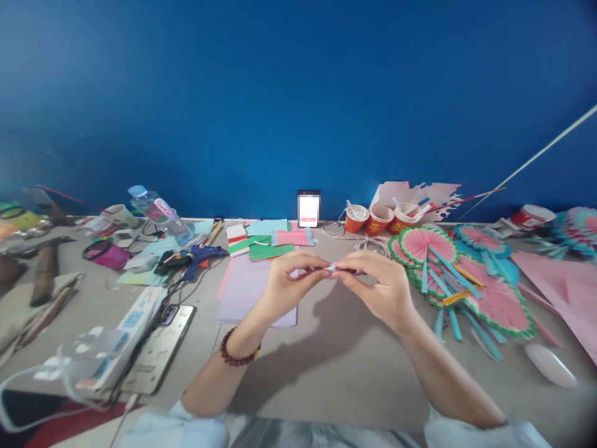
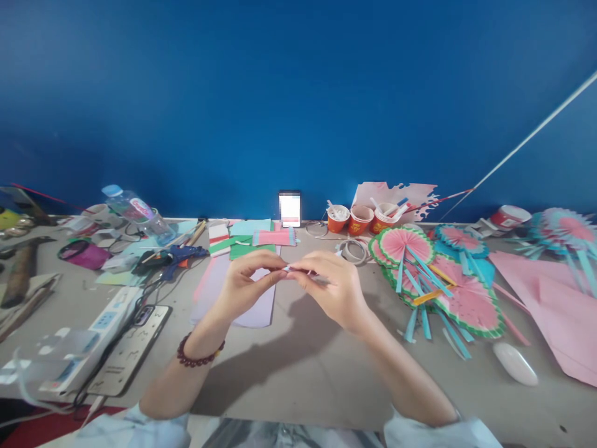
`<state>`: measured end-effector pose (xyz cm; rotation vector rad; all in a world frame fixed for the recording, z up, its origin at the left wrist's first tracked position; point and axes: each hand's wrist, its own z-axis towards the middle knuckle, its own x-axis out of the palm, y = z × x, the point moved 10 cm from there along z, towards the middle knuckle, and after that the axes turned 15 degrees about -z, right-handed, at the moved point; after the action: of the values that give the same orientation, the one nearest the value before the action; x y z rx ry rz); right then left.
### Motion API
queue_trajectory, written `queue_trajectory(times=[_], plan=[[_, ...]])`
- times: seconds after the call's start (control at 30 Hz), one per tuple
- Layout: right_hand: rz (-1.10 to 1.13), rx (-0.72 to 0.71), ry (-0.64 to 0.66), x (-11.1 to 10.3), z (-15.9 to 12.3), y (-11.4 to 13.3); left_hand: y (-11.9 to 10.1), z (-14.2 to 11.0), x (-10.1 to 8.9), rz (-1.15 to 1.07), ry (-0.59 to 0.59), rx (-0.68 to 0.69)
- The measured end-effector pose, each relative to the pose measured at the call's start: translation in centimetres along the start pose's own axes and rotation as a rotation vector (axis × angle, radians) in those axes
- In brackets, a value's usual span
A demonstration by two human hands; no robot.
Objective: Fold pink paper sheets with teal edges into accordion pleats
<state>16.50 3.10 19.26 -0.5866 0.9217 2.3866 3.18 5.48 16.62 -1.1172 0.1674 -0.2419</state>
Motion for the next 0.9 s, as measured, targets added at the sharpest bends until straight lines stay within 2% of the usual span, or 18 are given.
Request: queue_trajectory(times=[0.17, 0.43, 0.9], plan=[[-0.034, -0.05, -0.044, -0.6, 0.0, 0.9, -1.3, -0.3, -0.2, 0.048, -0.05, 0.102], [-0.092, -0.151, -0.117, -1.6, -0.5, 2.3, -3.3, -0.8, 0.3, 0.132, -0.019, 0.295], [-0.056, -0.116, -0.08, -1.1, -0.3, 2.3, -2.9, -1.1, 0.1, 0.138, -0.027, 0.25]])
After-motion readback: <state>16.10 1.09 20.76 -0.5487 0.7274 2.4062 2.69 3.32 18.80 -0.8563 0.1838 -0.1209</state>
